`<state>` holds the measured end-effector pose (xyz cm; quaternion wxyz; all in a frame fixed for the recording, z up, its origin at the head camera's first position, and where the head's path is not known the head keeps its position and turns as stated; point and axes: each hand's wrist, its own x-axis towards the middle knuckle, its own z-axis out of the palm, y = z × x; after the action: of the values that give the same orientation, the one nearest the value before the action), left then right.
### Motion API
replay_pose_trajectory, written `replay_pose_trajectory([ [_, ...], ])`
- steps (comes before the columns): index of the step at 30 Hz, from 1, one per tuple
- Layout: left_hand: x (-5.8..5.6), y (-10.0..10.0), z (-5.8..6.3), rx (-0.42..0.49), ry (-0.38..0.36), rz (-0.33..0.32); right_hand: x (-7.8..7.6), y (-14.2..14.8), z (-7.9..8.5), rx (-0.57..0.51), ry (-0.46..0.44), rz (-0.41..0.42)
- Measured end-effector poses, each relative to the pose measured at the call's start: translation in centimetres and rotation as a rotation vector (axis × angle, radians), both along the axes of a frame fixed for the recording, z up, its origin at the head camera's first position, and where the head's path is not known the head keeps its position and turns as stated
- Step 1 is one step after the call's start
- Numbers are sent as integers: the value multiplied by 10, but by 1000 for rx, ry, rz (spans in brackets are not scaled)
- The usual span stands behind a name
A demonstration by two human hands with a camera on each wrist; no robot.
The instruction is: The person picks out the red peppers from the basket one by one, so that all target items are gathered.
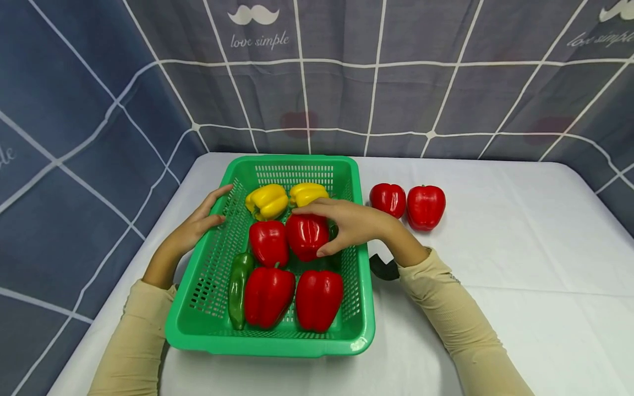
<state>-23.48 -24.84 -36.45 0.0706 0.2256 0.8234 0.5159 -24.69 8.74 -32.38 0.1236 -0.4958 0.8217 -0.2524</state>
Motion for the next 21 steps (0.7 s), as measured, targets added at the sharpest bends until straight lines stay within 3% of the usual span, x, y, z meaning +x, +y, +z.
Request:
replay_pose_trajectory([
  [21,-2,-3,-3,-25,5,9,-1,24,15,-126,-51,-71],
])
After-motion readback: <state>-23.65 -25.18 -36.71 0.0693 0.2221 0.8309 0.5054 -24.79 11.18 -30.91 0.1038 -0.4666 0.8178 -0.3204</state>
